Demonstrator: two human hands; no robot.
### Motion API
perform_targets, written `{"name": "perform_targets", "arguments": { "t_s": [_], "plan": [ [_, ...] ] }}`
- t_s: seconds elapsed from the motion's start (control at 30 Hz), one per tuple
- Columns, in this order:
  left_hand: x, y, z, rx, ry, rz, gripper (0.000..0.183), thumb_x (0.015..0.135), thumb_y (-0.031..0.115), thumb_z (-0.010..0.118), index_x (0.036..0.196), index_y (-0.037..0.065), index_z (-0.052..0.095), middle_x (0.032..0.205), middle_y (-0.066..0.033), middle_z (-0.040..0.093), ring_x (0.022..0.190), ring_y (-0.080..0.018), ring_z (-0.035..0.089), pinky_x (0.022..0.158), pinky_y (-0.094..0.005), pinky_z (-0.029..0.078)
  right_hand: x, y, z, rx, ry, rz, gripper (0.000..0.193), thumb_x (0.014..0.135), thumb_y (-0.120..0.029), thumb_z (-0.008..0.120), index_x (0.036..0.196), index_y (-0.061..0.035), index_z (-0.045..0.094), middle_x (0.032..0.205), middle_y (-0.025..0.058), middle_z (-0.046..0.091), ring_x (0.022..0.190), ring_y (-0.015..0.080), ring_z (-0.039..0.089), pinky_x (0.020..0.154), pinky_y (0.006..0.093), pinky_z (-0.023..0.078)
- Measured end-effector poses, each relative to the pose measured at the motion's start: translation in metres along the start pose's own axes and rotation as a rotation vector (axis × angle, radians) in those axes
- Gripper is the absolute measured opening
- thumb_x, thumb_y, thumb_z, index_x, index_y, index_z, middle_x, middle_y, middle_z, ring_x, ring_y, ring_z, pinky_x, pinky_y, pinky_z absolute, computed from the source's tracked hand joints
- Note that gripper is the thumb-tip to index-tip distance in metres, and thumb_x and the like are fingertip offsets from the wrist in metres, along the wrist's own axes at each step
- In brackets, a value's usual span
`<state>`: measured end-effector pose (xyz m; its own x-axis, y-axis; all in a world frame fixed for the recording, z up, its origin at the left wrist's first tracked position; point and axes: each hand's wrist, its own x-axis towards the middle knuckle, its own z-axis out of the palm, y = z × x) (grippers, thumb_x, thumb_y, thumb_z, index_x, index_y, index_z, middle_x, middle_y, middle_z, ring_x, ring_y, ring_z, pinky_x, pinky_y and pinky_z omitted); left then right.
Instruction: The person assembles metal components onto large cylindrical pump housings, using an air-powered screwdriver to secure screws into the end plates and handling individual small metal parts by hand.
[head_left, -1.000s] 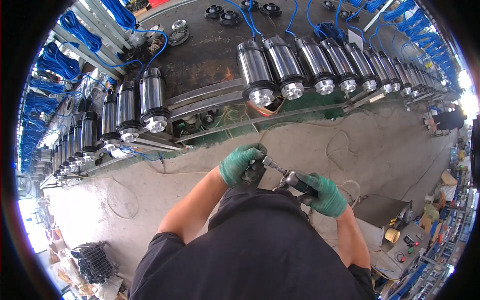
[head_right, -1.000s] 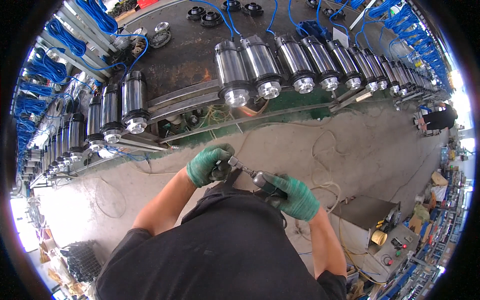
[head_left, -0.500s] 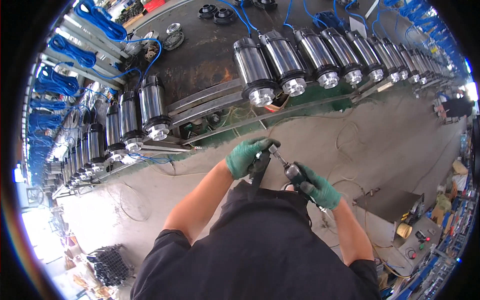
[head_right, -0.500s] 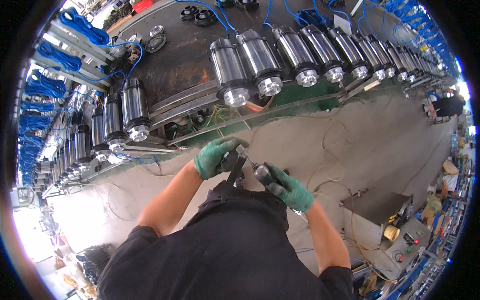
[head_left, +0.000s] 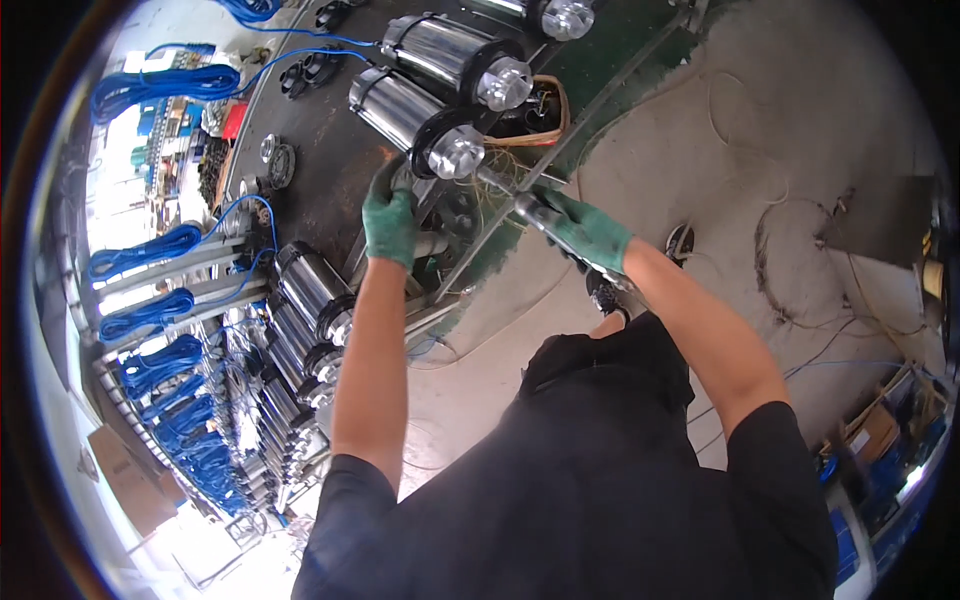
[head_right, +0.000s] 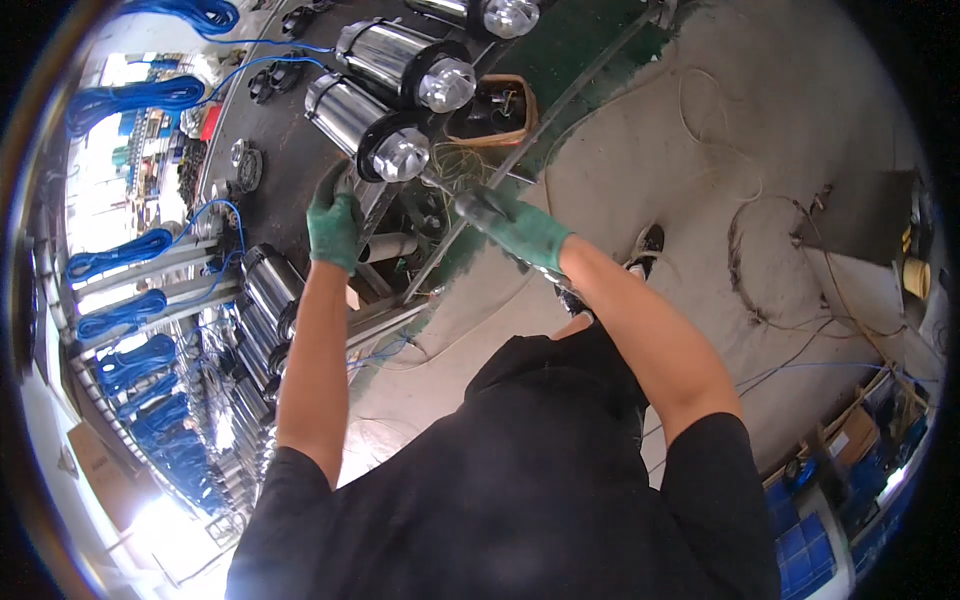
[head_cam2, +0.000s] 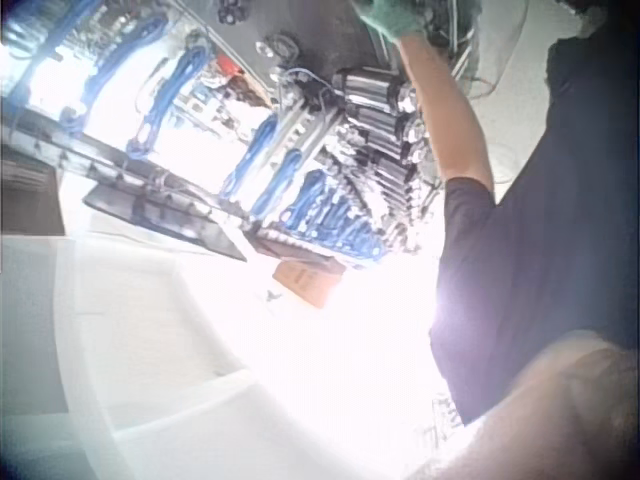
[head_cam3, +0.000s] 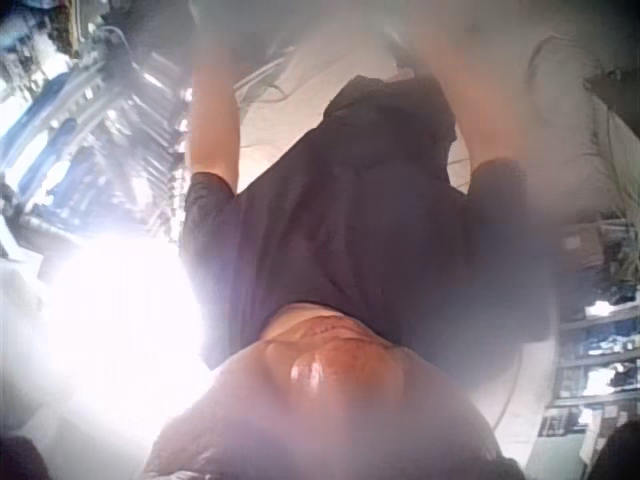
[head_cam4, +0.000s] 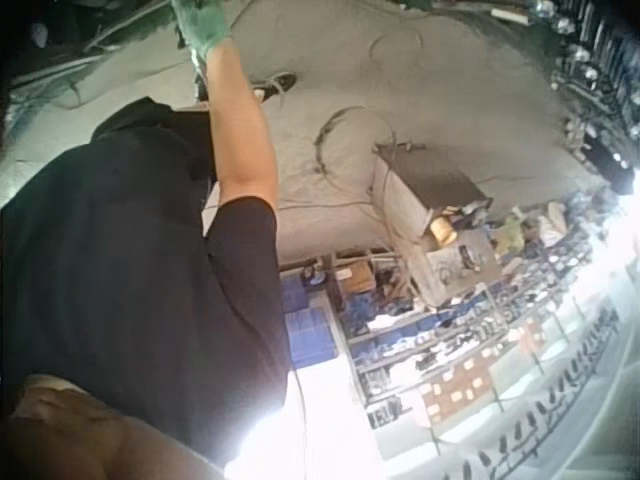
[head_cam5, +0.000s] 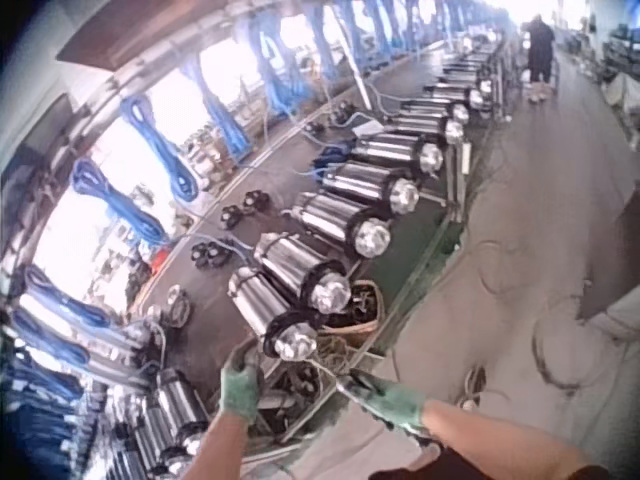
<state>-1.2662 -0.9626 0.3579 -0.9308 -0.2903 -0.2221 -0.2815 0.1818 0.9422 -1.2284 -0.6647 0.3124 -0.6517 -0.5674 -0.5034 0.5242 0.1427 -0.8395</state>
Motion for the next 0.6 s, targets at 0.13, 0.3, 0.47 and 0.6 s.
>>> {"name": "perform_targets", "arguments": {
  "t_s": [0.13, 0.3, 0.47, 0.6],
  "plan": [
    [0.064, -0.002, 0.0, 0.634, -0.079, 0.502, 0.046, 0.097, 0.017, 0.071, 0.141, 0.01, 0.06, 0.078, 0.0019, 0.063, 0.067, -0.0067, 0.053, 0.066, -0.0255, 0.049, 0.011, -0.012, 0.008, 0.045, 0.015, 0.025, 0.093, 0.089, -0.078, 0.052, 0.158, -0.0193, 0.035, 0.141, 0.0125, 0.055, 0.108, 0.0255, 0.06, 0.073, 0.036, 0.055],
    [0.081, 0.025, 0.012, 1.012, -0.192, 0.217, 0.061, 0.09, 0.04, 0.074, 0.146, 0.029, 0.054, 0.099, -0.0174, 0.075, 0.092, -0.0324, 0.072, 0.086, -0.0393, 0.054, 0.026, -0.01, 0.011, 0.086, 0.074, 0.003, 0.095, 0.09, -0.075, 0.052, 0.159, -0.0125, 0.033, 0.14, 0.0175, 0.055, 0.116, 0.03, 0.06, 0.073, 0.0374, 0.057],
    [0.086, 0.034, 0.016, 1.159, -0.233, 0.19, 0.066, 0.087, 0.047, 0.073, 0.148, 0.034, 0.051, 0.108, -0.0166, 0.074, 0.104, -0.0361, 0.07, 0.089, -0.0453, 0.054, 0.03, -0.018, 0.01, 0.032, 0.084, -0.026, 0.096, 0.091, -0.075, 0.053, 0.158, -0.0088, 0.035, 0.123, 0.0145, 0.064, 0.086, 0.0208, 0.062, 0.062, 0.0364, 0.053],
    [0.07, 0.044, 0.028, 1.248, -0.165, 0.218, 0.062, 0.087, 0.051, 0.072, 0.145, 0.036, 0.054, 0.107, -0.0171, 0.074, 0.103, -0.0363, 0.07, 0.088, -0.0457, 0.054, 0.027, -0.022, 0.008, 0.048, 0.053, -0.04, 0.093, 0.092, -0.072, 0.054, 0.157, -0.0082, 0.035, 0.117, 0.0148, 0.065, 0.078, 0.019, 0.062, 0.058, 0.0342, 0.052]
  ]
}}
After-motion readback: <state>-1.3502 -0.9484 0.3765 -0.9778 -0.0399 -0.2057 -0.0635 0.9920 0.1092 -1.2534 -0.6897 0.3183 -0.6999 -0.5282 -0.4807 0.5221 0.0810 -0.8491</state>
